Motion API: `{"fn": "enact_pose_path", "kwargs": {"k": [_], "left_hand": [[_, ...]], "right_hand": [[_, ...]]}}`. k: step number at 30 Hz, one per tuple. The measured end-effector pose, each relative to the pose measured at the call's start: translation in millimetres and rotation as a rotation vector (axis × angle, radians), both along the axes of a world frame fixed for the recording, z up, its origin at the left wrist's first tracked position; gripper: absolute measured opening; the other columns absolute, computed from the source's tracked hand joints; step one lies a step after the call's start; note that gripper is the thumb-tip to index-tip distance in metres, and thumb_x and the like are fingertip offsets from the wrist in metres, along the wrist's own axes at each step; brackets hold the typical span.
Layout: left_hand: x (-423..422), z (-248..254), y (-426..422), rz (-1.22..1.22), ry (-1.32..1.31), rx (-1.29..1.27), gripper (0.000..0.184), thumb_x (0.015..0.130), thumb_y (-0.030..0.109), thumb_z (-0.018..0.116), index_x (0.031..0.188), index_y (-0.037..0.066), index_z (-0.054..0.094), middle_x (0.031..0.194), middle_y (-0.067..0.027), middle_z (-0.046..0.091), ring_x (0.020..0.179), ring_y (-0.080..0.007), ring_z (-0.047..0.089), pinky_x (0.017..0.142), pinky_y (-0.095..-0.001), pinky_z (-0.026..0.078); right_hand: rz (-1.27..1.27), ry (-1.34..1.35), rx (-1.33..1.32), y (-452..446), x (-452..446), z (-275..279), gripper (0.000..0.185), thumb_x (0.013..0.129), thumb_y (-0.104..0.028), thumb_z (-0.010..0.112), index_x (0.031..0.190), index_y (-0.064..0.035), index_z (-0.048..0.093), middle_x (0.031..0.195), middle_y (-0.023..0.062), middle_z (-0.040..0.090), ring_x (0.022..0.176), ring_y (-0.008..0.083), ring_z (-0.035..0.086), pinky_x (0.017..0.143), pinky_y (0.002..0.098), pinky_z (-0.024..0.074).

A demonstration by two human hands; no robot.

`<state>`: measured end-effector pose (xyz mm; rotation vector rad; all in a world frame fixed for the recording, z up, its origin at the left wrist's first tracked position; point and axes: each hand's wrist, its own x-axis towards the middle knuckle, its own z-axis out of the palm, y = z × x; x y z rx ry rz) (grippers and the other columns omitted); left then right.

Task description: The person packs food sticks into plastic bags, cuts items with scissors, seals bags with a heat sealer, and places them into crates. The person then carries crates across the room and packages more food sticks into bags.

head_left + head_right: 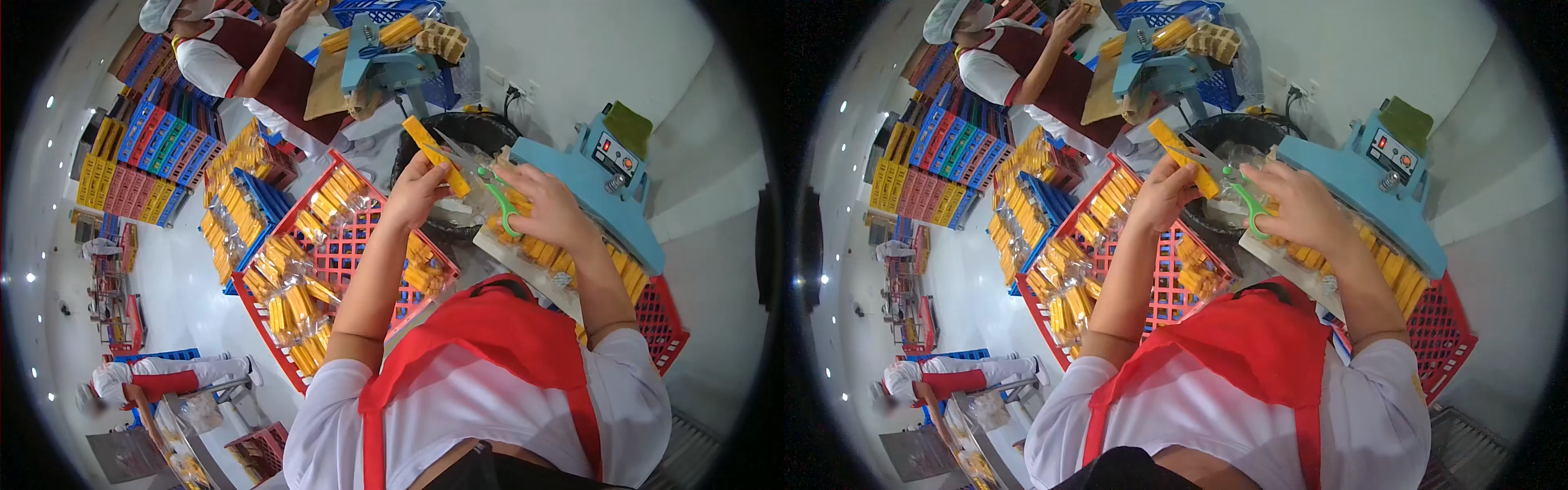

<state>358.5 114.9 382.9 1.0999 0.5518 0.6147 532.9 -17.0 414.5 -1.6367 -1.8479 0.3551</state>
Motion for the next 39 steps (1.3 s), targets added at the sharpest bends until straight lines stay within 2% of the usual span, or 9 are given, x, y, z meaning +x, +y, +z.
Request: {"fn": "enact_pose_path", "kwargs": {"k": [15, 18, 23, 30, 32, 35, 36, 38, 39], "left_hand": [[-1, -7, 3, -0.010, 0.018, -0.059, 0.018, 0.086, 0.015, 0.045, 0.102, 0.009, 0.044, 0.094, -0.0022, 0.053, 0.086, -0.0112, 0.052, 0.071, -0.0272, 0.045], [0, -9, 4, -0.018, -0.031, -0.120, 0.019, 0.086, 0.015, 0.045, 0.103, 0.009, 0.044, 0.095, -0.0021, 0.053, 0.085, -0.0109, 0.052, 0.070, -0.0272, 0.045], [-1, -17, 9, -0.043, -0.073, -0.148, 0.019, 0.086, 0.015, 0.045, 0.103, 0.009, 0.044, 0.094, -0.0022, 0.053, 0.084, -0.0110, 0.052, 0.069, -0.0275, 0.046], [-6, -26, 17, -0.048, -0.089, -0.171, 0.019, 0.086, 0.015, 0.046, 0.104, 0.008, 0.043, 0.093, -0.0029, 0.053, 0.083, -0.0114, 0.052, 0.069, -0.0277, 0.047], [-8, -24, 17, -0.044, -0.106, -0.189, 0.020, 0.086, 0.015, 0.046, 0.104, 0.008, 0.043, 0.093, -0.0030, 0.053, 0.082, -0.0115, 0.052, 0.068, -0.0276, 0.046], [-12, -21, 19, -0.047, -0.119, -0.225, 0.021, 0.086, 0.014, 0.045, 0.105, 0.008, 0.043, 0.092, -0.0033, 0.053, 0.083, -0.0117, 0.052, 0.068, -0.0274, 0.046], [-14, -21, 21, -0.054, -0.115, -0.243, 0.021, 0.086, 0.014, 0.045, 0.105, 0.008, 0.043, 0.091, -0.0035, 0.053, 0.083, -0.0118, 0.052, 0.068, -0.0273, 0.046], [-16, -26, 25, -0.043, -0.080, -0.204, 0.020, 0.086, 0.014, 0.045, 0.105, 0.007, 0.043, 0.092, -0.0034, 0.053, 0.083, -0.0118, 0.052, 0.068, -0.0273, 0.046], [-16, -29, 27, -0.037, -0.043, -0.161, 0.020, 0.086, 0.014, 0.045, 0.104, 0.007, 0.043, 0.092, -0.0034, 0.053, 0.084, -0.0119, 0.052, 0.069, -0.0273, 0.046]], "right_hand": [[0.008, 0.013, 0.008, 13, -8, -33, 0.057, 0.064, -0.021, 0.064, 0.117, -0.0088, 0.046, 0.089, 0.0126, 0.051, 0.075, 0.0291, 0.053, 0.065, 0.0351, 0.0424], [0.017, 0.261, -0.098, 15, -11, -35, 0.056, 0.066, -0.021, 0.063, 0.118, -0.0098, 0.045, 0.090, 0.0122, 0.051, 0.074, 0.0284, 0.053, 0.064, 0.0344, 0.0428], [-0.022, 0.046, -0.037, 13, -11, -25, 0.055, 0.068, -0.022, 0.062, 0.119, -0.0102, 0.044, 0.093, 0.0123, 0.051, 0.075, 0.0279, 0.054, 0.063, 0.0335, 0.0431], [0.043, 0.006, 0.011, 22, -7, -38, 0.052, 0.069, -0.019, 0.060, 0.118, -0.0109, 0.044, 0.096, 0.0115, 0.052, 0.075, 0.0258, 0.055, 0.066, 0.0332, 0.0434], [0.094, 0.337, -0.120, 24, -6, -46, 0.051, 0.069, -0.017, 0.059, 0.117, -0.0099, 0.045, 0.095, 0.0126, 0.052, 0.077, 0.0266, 0.055, 0.068, 0.0332, 0.0431], [0.057, 0.576, -0.196, 24, -9, -40, 0.052, 0.067, -0.017, 0.060, 0.116, -0.0093, 0.046, 0.093, 0.0136, 0.052, 0.079, 0.0275, 0.053, 0.068, 0.0335, 0.0426], [0.060, 0.575, -0.200, 24, -8, -34, 0.052, 0.067, -0.017, 0.060, 0.116, -0.0093, 0.046, 0.093, 0.0136, 0.052, 0.079, 0.0275, 0.053, 0.068, 0.0335, 0.0426], [-0.031, 0.065, -0.102, 25, -7, -23, 0.052, 0.065, -0.019, 0.062, 0.115, -0.0090, 0.048, 0.091, 0.0134, 0.052, 0.075, 0.0263, 0.053, 0.066, 0.0337, 0.0421], [-0.029, 0.065, -0.106, 26, -7, -24, 0.052, 0.065, -0.019, 0.062, 0.115, -0.0090, 0.048, 0.091, 0.0134, 0.052, 0.075, 0.0263, 0.053, 0.066, 0.0337, 0.0421]]}}
